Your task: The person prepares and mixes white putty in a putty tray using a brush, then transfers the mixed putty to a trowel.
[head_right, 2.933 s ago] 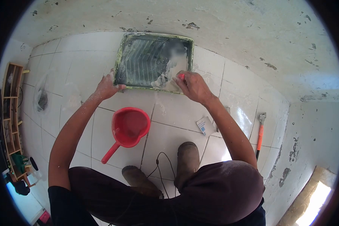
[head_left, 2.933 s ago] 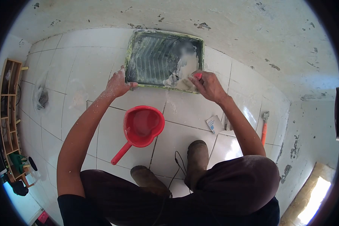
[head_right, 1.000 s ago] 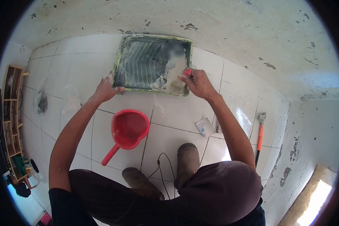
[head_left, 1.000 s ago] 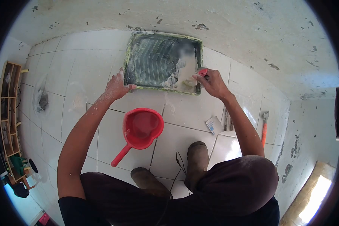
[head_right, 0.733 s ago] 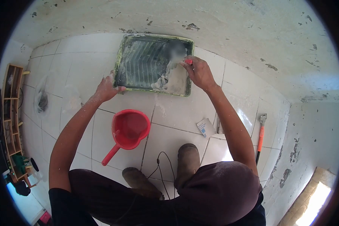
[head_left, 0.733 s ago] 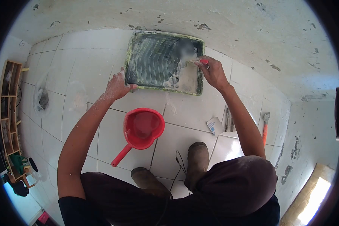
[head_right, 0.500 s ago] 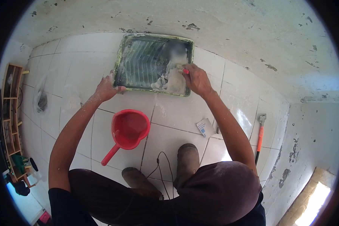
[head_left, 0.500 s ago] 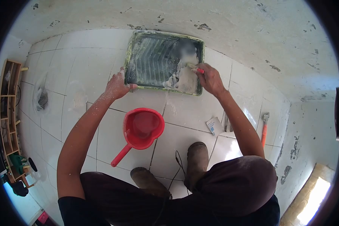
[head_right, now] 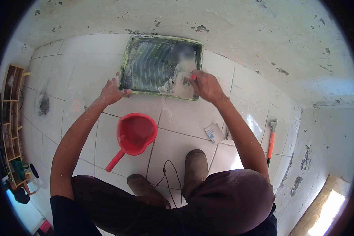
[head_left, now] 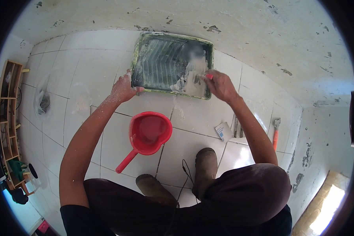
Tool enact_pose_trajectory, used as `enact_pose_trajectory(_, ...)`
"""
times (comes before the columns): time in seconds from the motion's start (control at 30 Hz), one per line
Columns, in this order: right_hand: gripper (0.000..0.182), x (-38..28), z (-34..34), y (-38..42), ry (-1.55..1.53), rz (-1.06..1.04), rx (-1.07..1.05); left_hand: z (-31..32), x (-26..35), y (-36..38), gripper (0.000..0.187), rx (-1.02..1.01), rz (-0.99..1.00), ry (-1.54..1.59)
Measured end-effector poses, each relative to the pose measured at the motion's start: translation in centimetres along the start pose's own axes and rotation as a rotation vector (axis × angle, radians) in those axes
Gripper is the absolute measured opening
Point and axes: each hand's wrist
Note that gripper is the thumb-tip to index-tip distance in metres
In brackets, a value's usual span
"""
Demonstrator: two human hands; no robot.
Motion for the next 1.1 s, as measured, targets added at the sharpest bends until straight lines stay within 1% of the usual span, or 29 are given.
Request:
enact_pose_trajectory(0.07, 0.02, -1.6, 0.9, 1.1, -0.003, 0.159, -0.067, -0.3, 0.1, 0.1, 0.111, -0.007, -0.002, 0.001)
enact_pose_trajectory(0.17, 0.019, -3.2, 1.5, 1.5, -0.033, 0.201, -0.134, -0.5, 0.3, 0.2, 0.111, -0.031, -0.017, -0.002)
enact_pose_trajectory(0.2, 0.023, -3.3, 1.5, 1.3, -0.079, 0.119, -0.072, -0.5, 0.3, 0.2, 0.111, -0.028, -0.012, 0.016)
enact_pose_trajectory(0.23, 0.023, -3.4, 1.1, 1.2, -0.079, 0.12, -0.07, -0.6, 0.2, 0.2, 0.111, -0.026, -0.007, 0.034)
enact_pose_trajectory(0.3, 0.029, -5.2, -0.7, -0.1, -0.224, 0.426, -0.039, -0.3, 0.1, 0.1, 0.111, -0.018, -0.003, 0.031)
enact_pose_trajectory(0.37, 0.031, -4.0, -0.4, 0.3, -0.225, 0.393, 0.002, -0.3, 0.1, 0.1, 0.111, -0.008, 0.002, 0.032)
enact_pose_trajectory(0.43, 0.033, -2.8, -0.4, 0.8, -0.223, 0.356, 0.044, -0.6, 0.1, 0.1, 0.11, -0.042, 0.002, 0.053)
enact_pose_trajectory(0.53, 0.034, -2.2, -0.2, 1.0, -0.219, 0.403, 0.076, -0.1, 0.0, 0.1, 0.11, 0.013, 0.01, 0.003)
enact_pose_trajectory(0.6, 0.036, -2.7, -0.9, 0.6, -0.312, 0.506, 0.146, -0.3, -0.1, 0.2, 0.11, -0.006, 0.004, 0.012)
enact_pose_trajectory(0.63, 0.036, -2.3, -0.5, 1.1, -0.308, 0.508, 0.147, -0.4, 0.0, 0.1, 0.109, -0.02, 0.0, 0.023)
enact_pose_trajectory(0.7, 0.035, -2.2, 0.6, 1.4, -0.208, 0.473, 0.117, -0.2, 0.1, -0.1, 0.11, -0.016, 0.009, 0.022)
enact_pose_trajectory(0.9, 0.034, -1.9, -0.4, 1.2, -0.27, 0.515, 0.144, -0.1, -0.1, 0.1, 0.11, 0.001, 0.011, 0.019)
enact_pose_trajectory(0.97, 0.03, -2.1, -0.4, 1.2, -0.125, 0.382, 0.036, -0.1, -0.2, -0.1, 0.109, 0.003, 0.013, 0.012)
enact_pose_trajectory(1.0, 0.03, -2.2, -0.4, 1.1, -0.126, 0.383, 0.036, 0.1, -0.3, -0.2, 0.109, 0.012, 0.016, 0.01)
enact_pose_trajectory(1.07, 0.029, -2.6, -0.4, 0.9, -0.09, 0.28, 0.102, 0.5, -0.6, -0.3, 0.11, 0.019, 0.019, 0.009)
enact_pose_trajectory(1.1, 0.029, -2.5, -0.1, 1.0, -0.089, 0.28, 0.101, 0.6, -0.7, -0.3, 0.112, 0.033, 0.032, 0.004)
Point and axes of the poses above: each hand's wrist, its own y-axis away from the middle knuckle, its own z-axis out of the palm, x = y × z, and after that the axes turned 12 degrees about -y, right-handed
